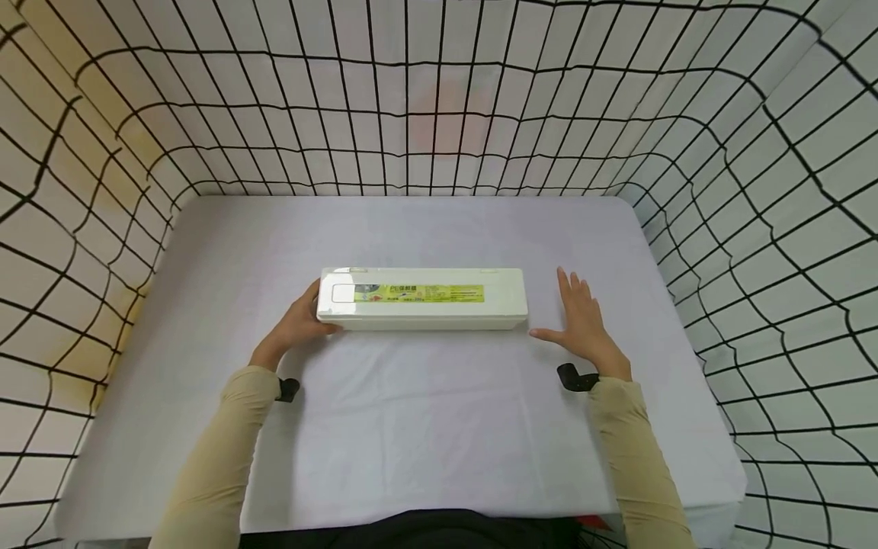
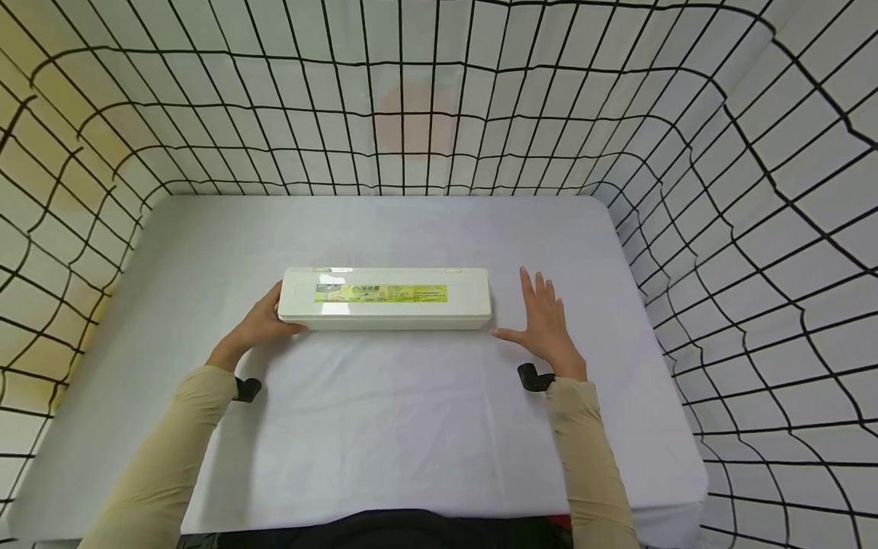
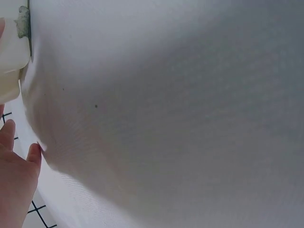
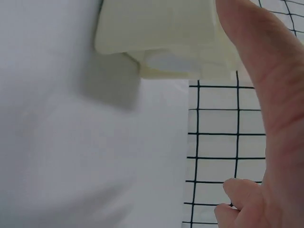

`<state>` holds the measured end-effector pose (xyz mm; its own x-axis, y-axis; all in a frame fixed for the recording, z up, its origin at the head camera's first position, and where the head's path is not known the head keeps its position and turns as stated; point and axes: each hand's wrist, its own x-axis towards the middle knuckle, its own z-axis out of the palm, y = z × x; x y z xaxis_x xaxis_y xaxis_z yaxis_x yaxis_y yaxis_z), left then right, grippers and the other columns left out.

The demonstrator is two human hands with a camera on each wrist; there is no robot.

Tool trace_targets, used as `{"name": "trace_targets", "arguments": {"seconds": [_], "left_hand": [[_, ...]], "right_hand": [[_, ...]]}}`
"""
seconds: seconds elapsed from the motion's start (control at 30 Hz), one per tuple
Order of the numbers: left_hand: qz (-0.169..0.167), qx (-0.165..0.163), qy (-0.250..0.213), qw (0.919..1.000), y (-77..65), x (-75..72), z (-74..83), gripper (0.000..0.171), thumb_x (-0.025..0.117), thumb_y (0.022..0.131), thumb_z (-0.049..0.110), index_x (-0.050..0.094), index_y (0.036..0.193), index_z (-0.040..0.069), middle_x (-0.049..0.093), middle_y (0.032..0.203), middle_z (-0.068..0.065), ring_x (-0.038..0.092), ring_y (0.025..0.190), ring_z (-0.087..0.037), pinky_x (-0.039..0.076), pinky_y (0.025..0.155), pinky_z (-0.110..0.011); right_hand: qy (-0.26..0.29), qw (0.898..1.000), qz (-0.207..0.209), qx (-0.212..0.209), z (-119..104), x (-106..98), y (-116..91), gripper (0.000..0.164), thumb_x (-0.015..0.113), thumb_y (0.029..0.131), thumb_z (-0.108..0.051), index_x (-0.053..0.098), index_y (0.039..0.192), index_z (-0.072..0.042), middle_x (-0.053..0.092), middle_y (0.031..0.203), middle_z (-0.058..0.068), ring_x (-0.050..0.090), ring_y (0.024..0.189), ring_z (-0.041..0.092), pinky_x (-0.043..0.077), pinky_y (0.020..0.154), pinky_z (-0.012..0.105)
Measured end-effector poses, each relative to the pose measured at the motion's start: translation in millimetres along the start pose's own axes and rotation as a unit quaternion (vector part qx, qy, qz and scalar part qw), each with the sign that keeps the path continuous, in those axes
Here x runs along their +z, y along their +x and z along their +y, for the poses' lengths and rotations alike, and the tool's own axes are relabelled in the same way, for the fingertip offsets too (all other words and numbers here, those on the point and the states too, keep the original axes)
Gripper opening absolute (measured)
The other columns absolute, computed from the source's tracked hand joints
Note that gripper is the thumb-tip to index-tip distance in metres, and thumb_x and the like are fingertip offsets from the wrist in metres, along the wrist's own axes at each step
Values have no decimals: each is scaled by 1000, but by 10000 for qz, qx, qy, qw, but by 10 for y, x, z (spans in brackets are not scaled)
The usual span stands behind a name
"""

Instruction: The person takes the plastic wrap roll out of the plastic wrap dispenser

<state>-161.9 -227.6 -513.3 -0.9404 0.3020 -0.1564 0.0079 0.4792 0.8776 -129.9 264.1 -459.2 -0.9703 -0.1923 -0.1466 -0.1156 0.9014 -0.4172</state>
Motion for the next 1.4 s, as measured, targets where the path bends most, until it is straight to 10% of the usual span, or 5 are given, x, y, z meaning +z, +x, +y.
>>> {"name": "trace_targets", "arguments": {"seconds": [0.6,1.4], "left_hand": [[-85,108,-376,9992,2,6,-4,105,76,72,0,9,152,14,17,157,-15,11,146,-37,7,114,-62],[-76,141,-684,9975,1,13,-30,106,75,71,-2,8,152,12,16,158,-15,10,146,-35,6,116,-59]], "right_hand": [[585,9970,-17,-513,-429,-110,171,118,80,70,-36,-2,152,-12,-4,160,12,-2,148,33,10,117,55],[236,9908,-182,-1318,-963,-17,448,114,81,69,-36,9,151,-3,15,157,19,11,145,38,10,120,48]]}}
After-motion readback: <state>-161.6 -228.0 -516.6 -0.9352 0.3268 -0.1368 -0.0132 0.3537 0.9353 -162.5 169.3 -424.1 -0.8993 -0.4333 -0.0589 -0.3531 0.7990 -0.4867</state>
